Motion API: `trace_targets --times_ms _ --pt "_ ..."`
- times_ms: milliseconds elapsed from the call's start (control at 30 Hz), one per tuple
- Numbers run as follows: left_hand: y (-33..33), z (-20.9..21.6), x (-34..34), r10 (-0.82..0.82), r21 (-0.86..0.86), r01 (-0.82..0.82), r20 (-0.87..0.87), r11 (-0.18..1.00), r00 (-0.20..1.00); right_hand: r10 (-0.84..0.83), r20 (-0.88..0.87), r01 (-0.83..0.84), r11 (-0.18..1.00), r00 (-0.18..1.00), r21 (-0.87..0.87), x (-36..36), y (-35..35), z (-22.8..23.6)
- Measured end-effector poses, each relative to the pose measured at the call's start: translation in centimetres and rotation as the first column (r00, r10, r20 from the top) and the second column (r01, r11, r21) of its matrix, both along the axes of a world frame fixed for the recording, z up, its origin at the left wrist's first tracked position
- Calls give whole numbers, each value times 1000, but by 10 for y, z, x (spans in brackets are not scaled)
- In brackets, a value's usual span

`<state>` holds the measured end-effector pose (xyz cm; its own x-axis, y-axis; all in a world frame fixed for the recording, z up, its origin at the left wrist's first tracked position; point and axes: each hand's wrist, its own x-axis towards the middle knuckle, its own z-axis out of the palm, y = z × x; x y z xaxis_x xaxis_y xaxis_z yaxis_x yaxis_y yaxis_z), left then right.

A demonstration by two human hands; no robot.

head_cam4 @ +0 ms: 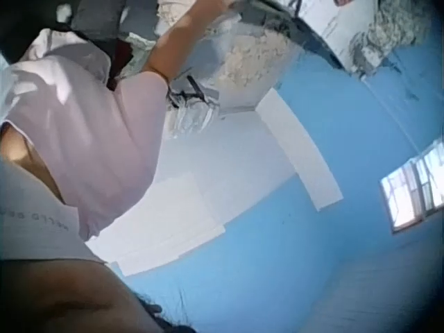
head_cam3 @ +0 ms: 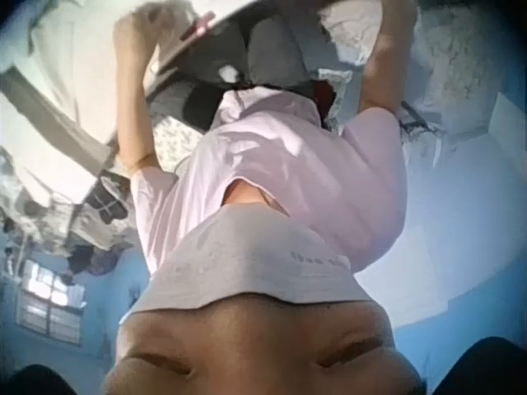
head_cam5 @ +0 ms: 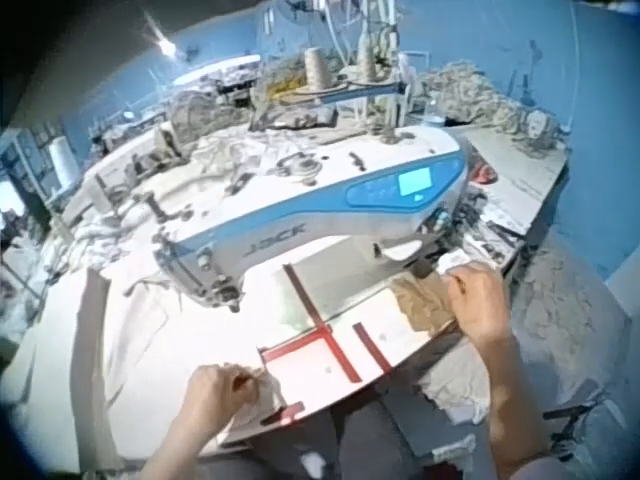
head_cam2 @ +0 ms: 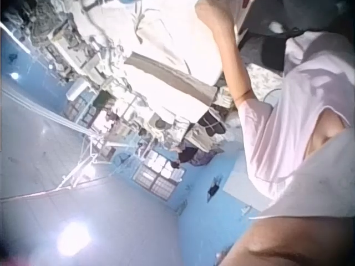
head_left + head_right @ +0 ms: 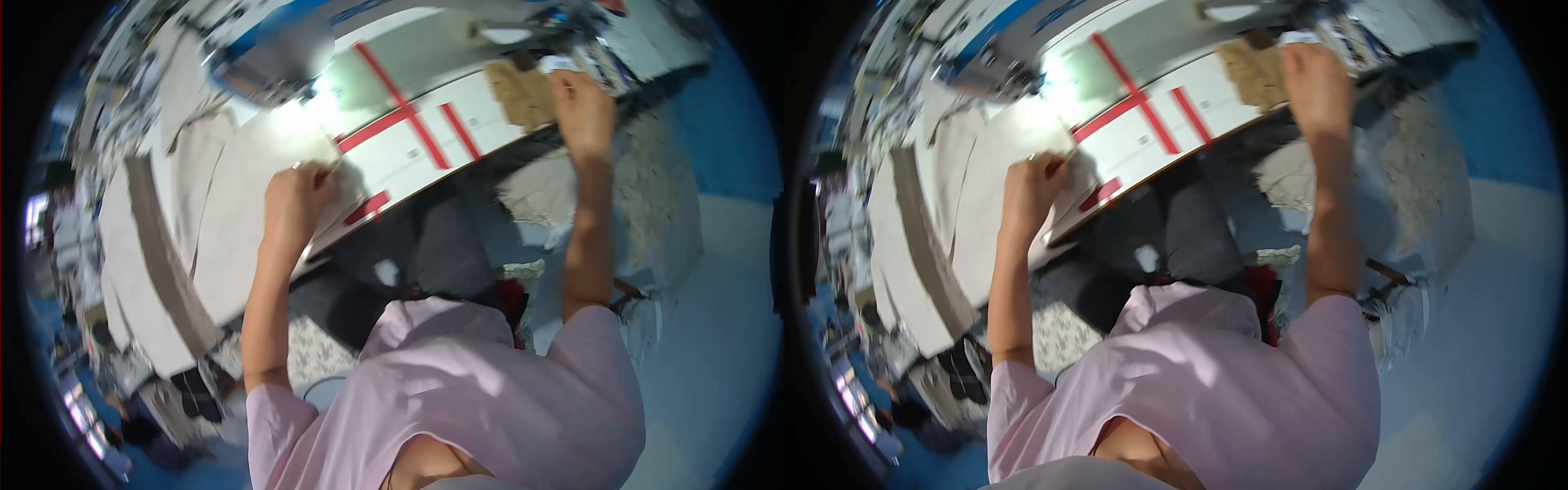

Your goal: Operating an industrial sewing machine to stitch together pieces of light beige fabric.

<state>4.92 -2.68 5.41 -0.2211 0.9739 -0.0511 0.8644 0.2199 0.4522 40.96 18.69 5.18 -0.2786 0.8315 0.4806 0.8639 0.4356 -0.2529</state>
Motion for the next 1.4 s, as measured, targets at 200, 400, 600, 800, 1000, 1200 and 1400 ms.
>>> trace_targets --times_ms 200,400,600,800,1000,1200,1400 --pt "-1 -18 -10 146 -47 -139 370 989 918 -112 183 101 993 977 67 18 3 -10" --pt "-12 -25 -13 215 -71 -208 513 976 831 -102 272 103 995 957 11 -23 -38 -48" --pt "-17 -37 -13 209 -5 -264 624 965 753 328 -432 -478 824 840 -303 -142 -129 -19" --pt "-19 -37 -7 205 19 -310 709 951 675 159 -734 -645 622 660 -445 -196 -176 -35" --pt "-25 -30 -7 237 54 -326 574 944 784 100 -743 -630 612 662 -479 -194 -178 -32" --pt "-29 -33 -20 307 24 -433 670 901 676 167 -776 -690 595 609 -413 -188 -176 -41" --pt "-68 -25 -55 653 148 -715 314 683 689 423 -526 -573 804 738 -159 -172 -168 -46"
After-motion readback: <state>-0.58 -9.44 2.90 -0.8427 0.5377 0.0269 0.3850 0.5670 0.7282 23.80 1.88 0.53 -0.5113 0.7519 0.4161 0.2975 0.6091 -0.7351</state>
